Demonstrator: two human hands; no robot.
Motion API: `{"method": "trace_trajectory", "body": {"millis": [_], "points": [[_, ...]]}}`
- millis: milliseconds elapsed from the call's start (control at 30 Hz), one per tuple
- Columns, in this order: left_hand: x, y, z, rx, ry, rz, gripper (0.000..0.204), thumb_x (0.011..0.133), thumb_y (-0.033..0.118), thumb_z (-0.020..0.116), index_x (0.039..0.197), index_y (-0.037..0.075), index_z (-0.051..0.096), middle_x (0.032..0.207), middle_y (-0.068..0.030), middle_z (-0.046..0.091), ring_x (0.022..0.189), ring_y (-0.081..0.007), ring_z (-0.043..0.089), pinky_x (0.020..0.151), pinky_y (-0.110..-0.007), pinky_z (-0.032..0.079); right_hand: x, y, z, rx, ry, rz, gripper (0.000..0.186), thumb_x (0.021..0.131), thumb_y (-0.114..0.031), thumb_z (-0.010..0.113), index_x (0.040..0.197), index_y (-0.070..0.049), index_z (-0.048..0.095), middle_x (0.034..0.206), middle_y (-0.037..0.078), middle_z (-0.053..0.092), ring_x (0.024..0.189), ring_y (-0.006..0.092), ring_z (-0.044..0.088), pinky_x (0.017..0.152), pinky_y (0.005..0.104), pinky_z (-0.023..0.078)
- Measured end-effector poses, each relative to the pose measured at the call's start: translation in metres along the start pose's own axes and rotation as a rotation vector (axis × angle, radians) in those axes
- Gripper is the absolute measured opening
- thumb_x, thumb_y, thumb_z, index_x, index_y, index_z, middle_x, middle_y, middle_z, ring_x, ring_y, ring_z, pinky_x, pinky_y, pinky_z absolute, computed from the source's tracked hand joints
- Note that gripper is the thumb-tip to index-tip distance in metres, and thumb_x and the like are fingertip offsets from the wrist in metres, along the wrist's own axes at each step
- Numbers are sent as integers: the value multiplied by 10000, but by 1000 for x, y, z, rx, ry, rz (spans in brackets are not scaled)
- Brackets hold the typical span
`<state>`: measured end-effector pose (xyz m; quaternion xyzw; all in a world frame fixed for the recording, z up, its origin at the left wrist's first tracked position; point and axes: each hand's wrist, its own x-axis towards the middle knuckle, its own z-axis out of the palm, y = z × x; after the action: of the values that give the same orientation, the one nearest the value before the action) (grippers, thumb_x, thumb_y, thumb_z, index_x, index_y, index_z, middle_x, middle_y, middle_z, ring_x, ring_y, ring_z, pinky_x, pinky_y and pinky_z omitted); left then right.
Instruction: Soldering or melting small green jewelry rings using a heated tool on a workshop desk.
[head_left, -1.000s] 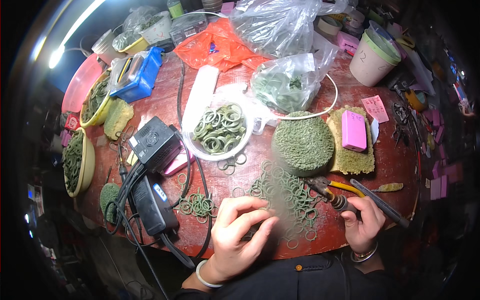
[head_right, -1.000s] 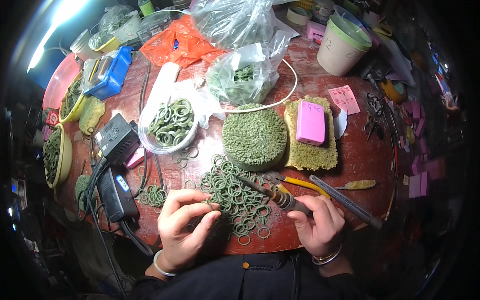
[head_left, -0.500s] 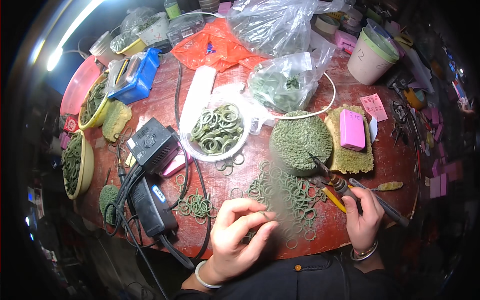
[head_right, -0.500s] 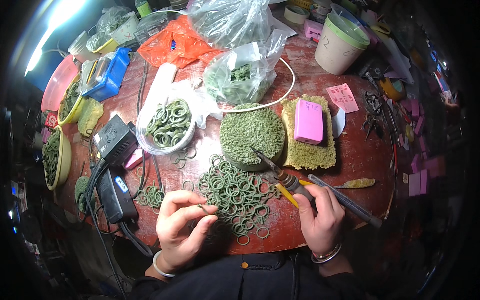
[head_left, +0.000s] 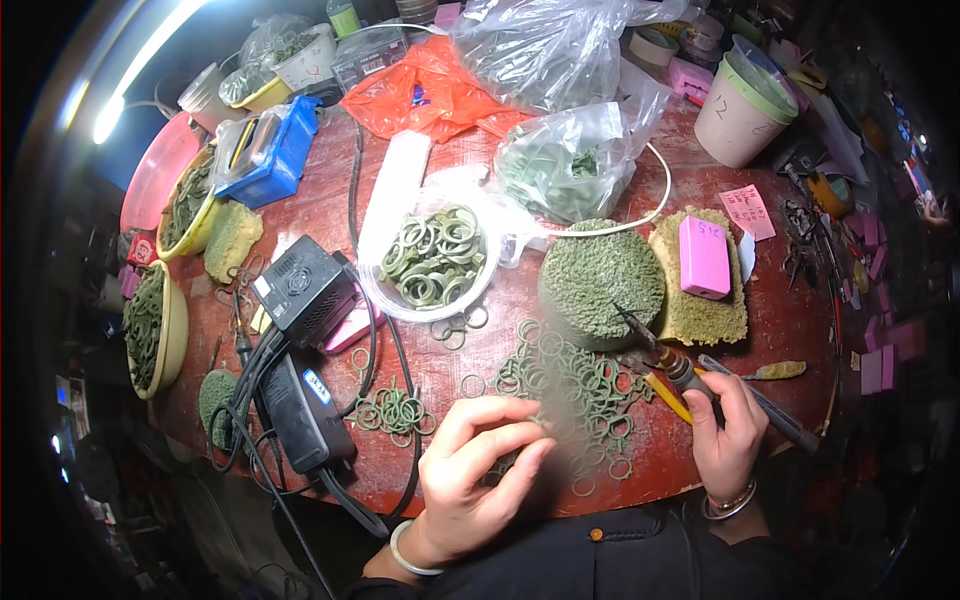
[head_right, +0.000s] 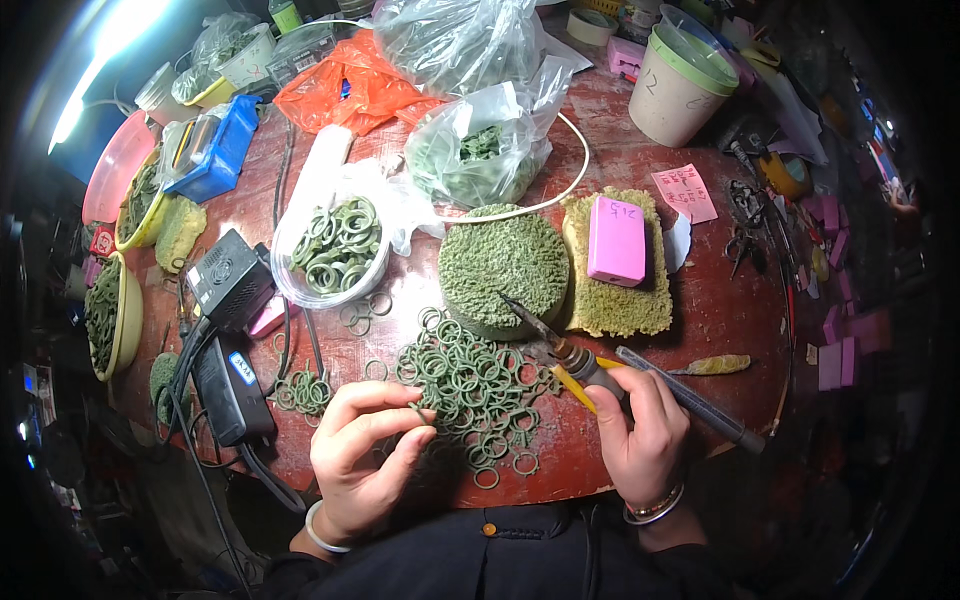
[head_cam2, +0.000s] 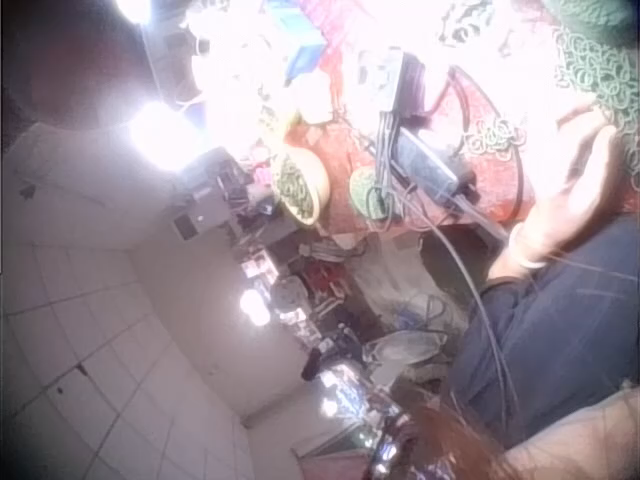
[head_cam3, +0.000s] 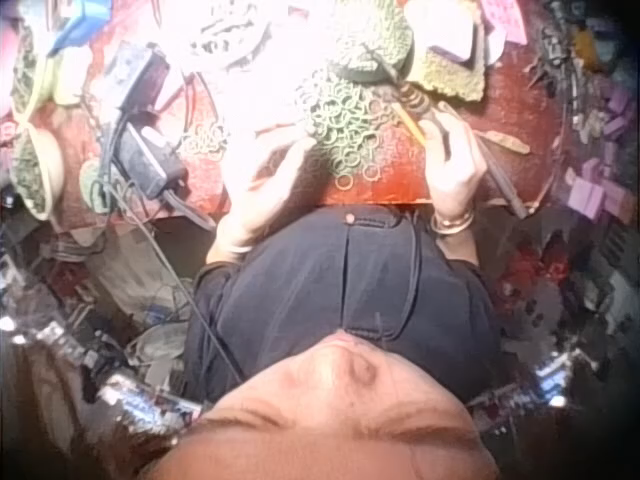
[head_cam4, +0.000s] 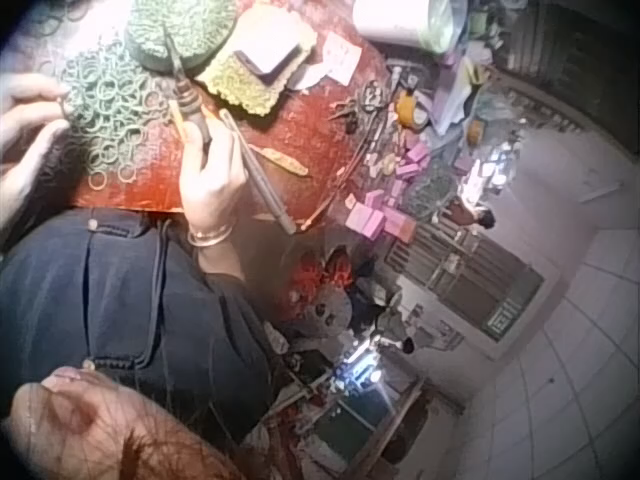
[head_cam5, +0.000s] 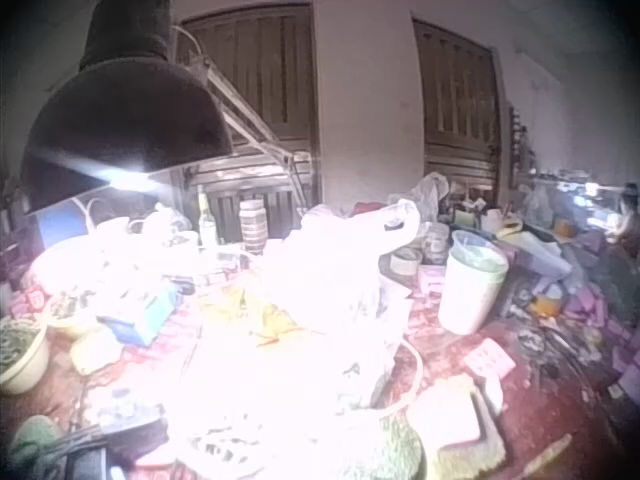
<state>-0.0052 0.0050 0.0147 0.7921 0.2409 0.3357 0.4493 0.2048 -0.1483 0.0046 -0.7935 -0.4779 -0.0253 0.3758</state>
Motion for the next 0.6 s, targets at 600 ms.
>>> {"method": "trace_trajectory", "body": {"millis": [600], "points": [[-1, -3, -1, 43, 24, 8, 164, 787, -11, 803, 926, 2, 716, 1022, -119, 646, 945, -230, 640, 835, -331, 526, -2, -3, -9, 41, -54, -199, 332, 938, -322, 721, 1001, -1, 662, 750, 100, 636, 607, 265, 636, 537, 351, 489]]}}
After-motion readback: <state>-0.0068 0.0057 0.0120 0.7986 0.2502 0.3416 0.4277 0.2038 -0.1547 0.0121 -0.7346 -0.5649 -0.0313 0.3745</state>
